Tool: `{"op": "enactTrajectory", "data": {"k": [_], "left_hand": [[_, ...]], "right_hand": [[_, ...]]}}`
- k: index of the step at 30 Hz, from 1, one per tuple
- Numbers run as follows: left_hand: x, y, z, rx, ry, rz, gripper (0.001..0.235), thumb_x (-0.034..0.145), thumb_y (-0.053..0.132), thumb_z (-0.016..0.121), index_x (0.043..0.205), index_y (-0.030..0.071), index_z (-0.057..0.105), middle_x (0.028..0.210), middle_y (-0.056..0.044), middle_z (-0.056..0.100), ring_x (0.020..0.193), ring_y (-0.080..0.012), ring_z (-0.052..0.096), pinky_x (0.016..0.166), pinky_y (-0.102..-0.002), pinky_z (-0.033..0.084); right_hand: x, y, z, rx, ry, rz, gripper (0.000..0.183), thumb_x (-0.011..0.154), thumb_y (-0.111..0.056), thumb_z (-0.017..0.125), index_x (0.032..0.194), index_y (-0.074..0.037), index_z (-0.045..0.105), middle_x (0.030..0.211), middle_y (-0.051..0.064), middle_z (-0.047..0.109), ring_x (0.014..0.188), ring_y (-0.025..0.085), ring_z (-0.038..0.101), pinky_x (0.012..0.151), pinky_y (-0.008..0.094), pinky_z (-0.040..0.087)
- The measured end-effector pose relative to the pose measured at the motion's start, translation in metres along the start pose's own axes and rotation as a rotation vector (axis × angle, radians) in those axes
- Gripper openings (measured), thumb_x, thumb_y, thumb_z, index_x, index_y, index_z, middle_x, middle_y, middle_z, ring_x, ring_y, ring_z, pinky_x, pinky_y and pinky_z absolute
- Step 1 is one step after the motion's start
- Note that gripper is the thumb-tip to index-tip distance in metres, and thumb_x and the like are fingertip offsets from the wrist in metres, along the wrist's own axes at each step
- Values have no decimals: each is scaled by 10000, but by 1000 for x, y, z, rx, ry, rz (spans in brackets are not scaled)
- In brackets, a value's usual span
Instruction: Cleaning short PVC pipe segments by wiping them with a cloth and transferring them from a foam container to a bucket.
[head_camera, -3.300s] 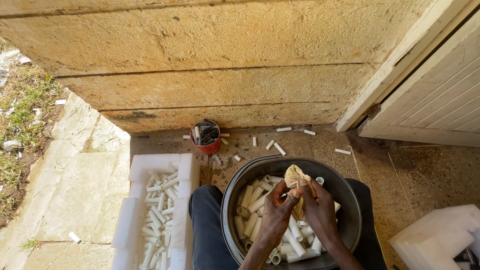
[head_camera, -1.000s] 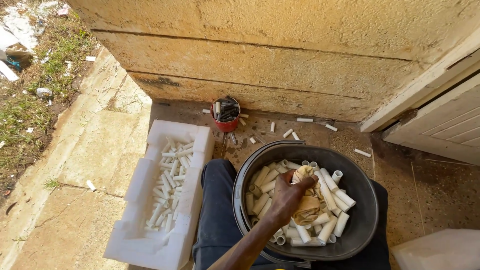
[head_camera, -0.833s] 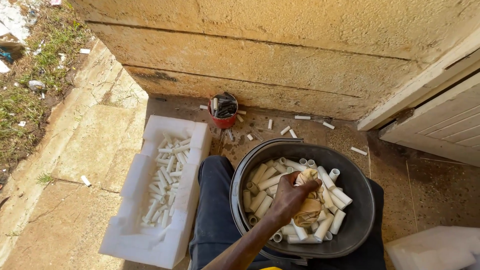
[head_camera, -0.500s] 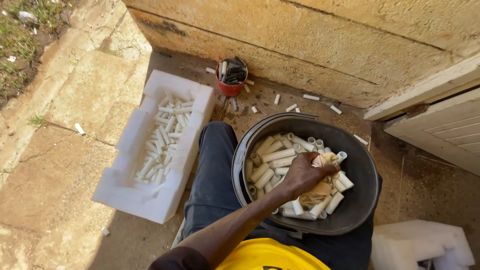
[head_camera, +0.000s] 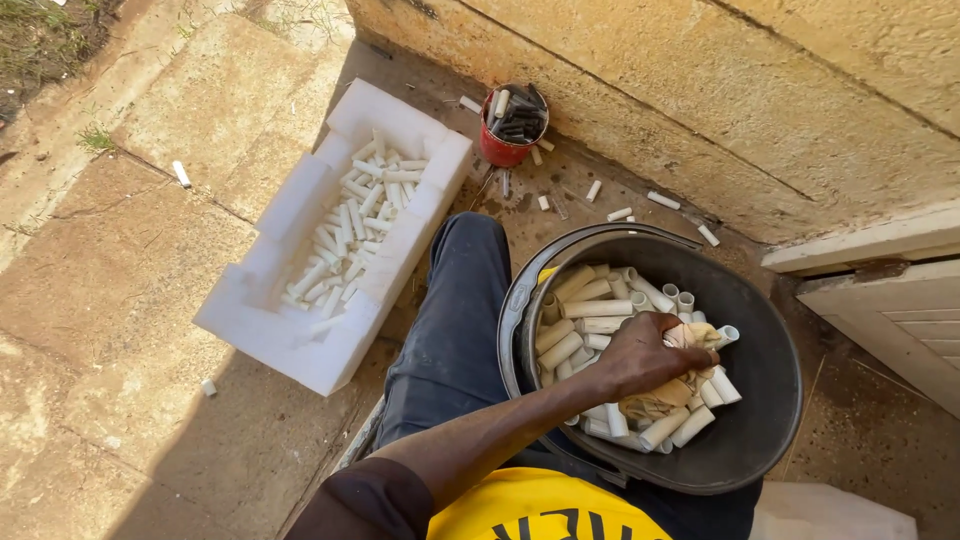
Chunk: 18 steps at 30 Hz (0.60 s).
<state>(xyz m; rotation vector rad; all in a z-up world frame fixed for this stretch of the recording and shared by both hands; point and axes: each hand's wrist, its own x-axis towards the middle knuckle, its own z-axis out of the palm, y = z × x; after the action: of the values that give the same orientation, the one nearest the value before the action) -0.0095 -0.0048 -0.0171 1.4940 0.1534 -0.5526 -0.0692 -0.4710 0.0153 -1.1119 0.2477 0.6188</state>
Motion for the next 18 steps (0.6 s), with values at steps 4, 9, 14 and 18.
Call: {"op": "enactTrajectory", "data": {"k": [4,9,14,18], "left_hand": [[13,-13,-2,-3,-36,5,337,734,334,773,956,81,753,840,-179,707,903,-368,720,861,-479,548],[13,-1,-15,-42,-47,-7,314,733,309,789,948,83,752,804,-154,692,843,-310,706,843,-447,550],[-9,19,-25,-713,-296,-89,300,791,239,874,981,48,741,830,-133,748,741,-198,751,720,-339,617],[17,-3,-19,-725,-338,-105,277,791,212,893,950,35,752,820,-161,756,732,-231,768,696,-364,638]], "right_hand": [[7,9,-3,-19,74,-20,467,1195,-180,452,1576,-41,220,1473,351,435,1373,468,506,1101,581,418],[20,37,-2,-20,169,-58,468,1179,-189,441,1572,-32,241,1458,346,451,1357,463,514,1086,579,426],[58,63,2,-5,224,-96,472,1164,-198,430,1569,-23,262,1443,342,467,1342,457,523,1071,577,434],[43,77,2,3,338,-160,477,1151,-204,421,1566,-16,279,1432,339,480,1330,452,530,1060,575,441]]}}
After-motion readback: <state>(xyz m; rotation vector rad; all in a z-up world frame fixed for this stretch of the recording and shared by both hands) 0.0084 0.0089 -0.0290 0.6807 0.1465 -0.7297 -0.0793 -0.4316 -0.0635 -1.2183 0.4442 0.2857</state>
